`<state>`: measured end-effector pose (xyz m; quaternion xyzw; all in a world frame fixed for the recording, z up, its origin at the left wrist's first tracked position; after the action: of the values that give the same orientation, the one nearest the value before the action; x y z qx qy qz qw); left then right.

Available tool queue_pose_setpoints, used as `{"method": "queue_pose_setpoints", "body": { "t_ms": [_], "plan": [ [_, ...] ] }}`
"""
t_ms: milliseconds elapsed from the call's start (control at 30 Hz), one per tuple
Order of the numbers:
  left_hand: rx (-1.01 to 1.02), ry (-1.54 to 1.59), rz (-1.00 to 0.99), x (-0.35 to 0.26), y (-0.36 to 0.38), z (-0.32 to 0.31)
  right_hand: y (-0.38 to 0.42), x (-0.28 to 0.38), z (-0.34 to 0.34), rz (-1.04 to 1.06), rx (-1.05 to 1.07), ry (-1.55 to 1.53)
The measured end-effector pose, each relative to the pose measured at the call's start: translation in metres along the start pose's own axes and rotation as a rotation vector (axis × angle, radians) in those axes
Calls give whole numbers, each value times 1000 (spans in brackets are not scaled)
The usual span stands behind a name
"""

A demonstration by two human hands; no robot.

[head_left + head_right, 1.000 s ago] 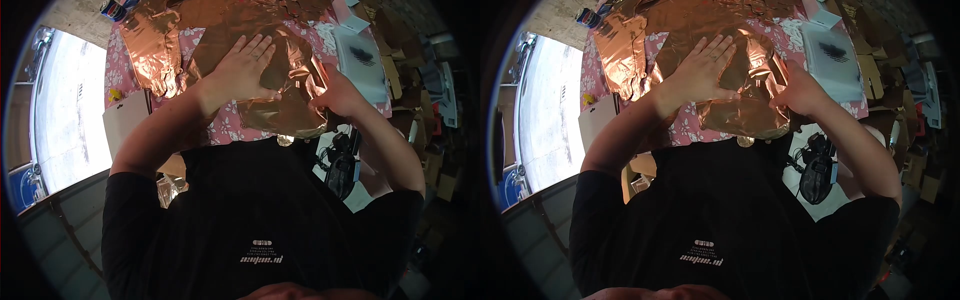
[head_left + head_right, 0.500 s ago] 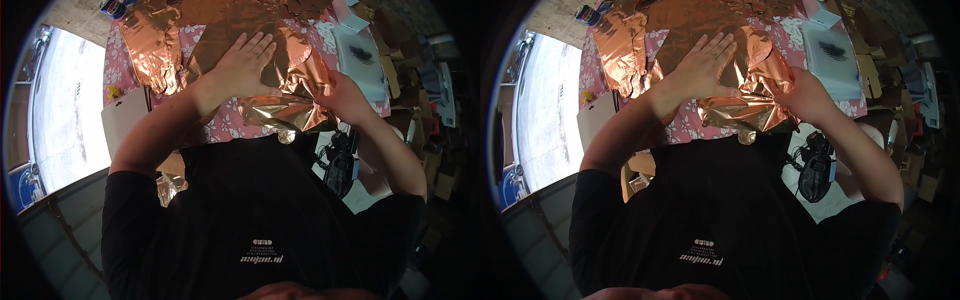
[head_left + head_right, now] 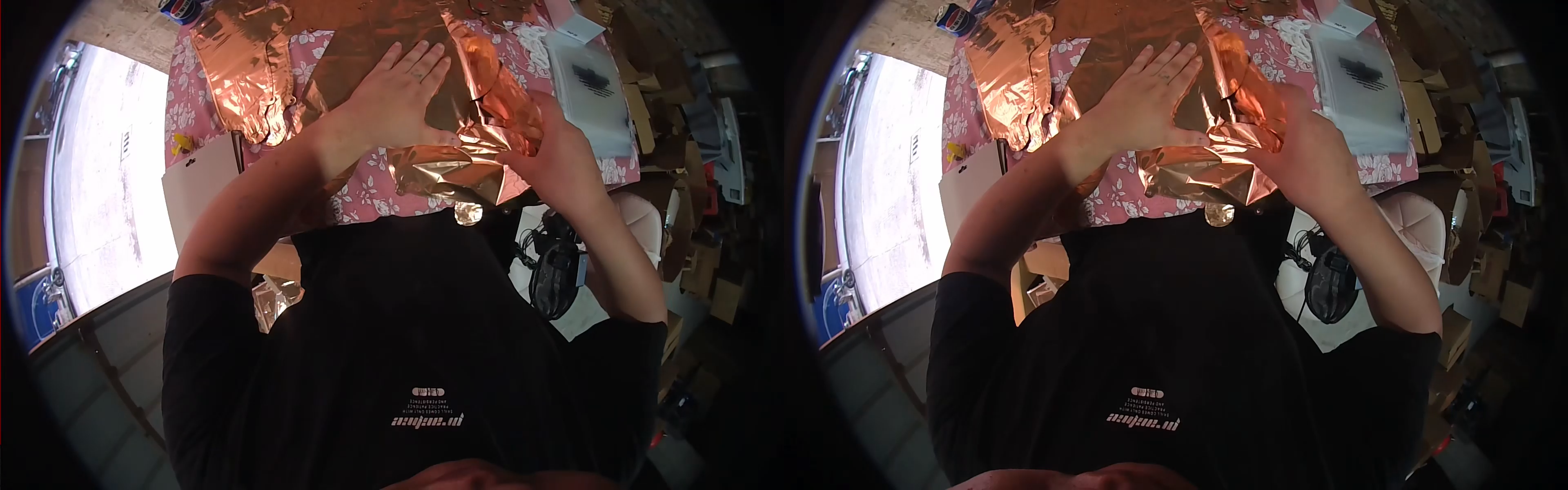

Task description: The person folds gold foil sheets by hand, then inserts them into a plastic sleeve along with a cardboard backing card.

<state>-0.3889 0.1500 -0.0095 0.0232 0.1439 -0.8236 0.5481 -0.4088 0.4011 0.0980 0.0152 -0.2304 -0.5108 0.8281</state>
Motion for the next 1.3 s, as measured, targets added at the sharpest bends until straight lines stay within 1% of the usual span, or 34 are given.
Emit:
{"method": "queue_pose_setpoints", "body": {
  "t_ms": [67, 100, 167, 300, 367, 400, 467, 500, 567, 600, 667, 700, 733, 800, 833, 867, 933, 967, 1100, 1167, 1200, 1267, 1300],
  "plan": [
    [13, 3, 4, -1, -1, 2, -8, -22, -16, 30, -87, -106],
    [11, 2, 5, -1, -1, 2, -9, -27, -19, 32, -88, -105],
    [9, 16, 15, -1, -1, 2, -10, -34, -24, 17, -97, -5],
    [6, 56, 18, -2, -1, 4, -10, -44, -28, 49, -165, 17],
    [32, 38, 20, -2, -1, 5, -7, -40, -24, -42, -130, -12],
    [30, 37, 19, -2, -1, 5, -6, -38, -19, -42, -133, -12],
    [41, 43, 31, -3, -1, 6, -4, -35, -15, -77, -39, -86],
    [38, 43, 32, -3, -1, 6, -4, -39, -18, -75, -39, -84],
    [54, 35, 37, -3, 0, 6, -4, -51, -30, -52, 11, -576],
    [52, 34, 38, -3, 0, 6, -1, -48, -31, -50, 11, -574],
    [61, 55, 45, -4, -1, 7, 10, -36, -32, -70, -58, -470],
    [61, 53, 44, -4, -1, 6, 17, -25, -29, -36, -122, -322],
    [48, 61, 38, -3, -1, 5, 25, -13, -27, -35, -124, -324],
    [34, 60, 30, -2, -1, 5, 35, 11, -22, 76, -163, -78],
    [51, 29, 31, -2, -1, 5, 35, 13, -28, 153, -230, -42],
    [67, -1, 33, -2, -1, 5, 35, 16, -32, 155, -234, -43],
    [94, 18, 48, -4, -2, 10, 37, 27, -37, 314, -259, 84],
    [122, 40, 64, -4, -3, 11, 37, 31, -40, 318, -258, 81],
    [88, -12, 23, 2, -1, 1, 45, 46, -34, 275, -203, 0],
    [193, -233, 52, 0, -3, 1, 51, 45, -28, 559, -362, 22],
    [191, -233, 55, 0, -2, 1, 50, 42, -32, 562, -361, 23],
    [25, 44, 26, -1, -1, 4, 47, 26, -47, 369, -458, -50],
    [23, 43, 25, -1, -1, 4, 43, 14, -60, 318, -411, -153]
  ]
}}
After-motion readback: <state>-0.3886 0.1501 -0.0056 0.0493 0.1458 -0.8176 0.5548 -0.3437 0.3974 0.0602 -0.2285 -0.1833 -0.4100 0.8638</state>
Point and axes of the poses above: each hand's wrist, its own y-axis away from the middle knuckle, its own z-axis out of the back of the hand, x = y × z, the point moved 3 cm from there along -y, towards the middle knuckle, and after that the axes turned 8 degrees about y, right-handed, at the moved point
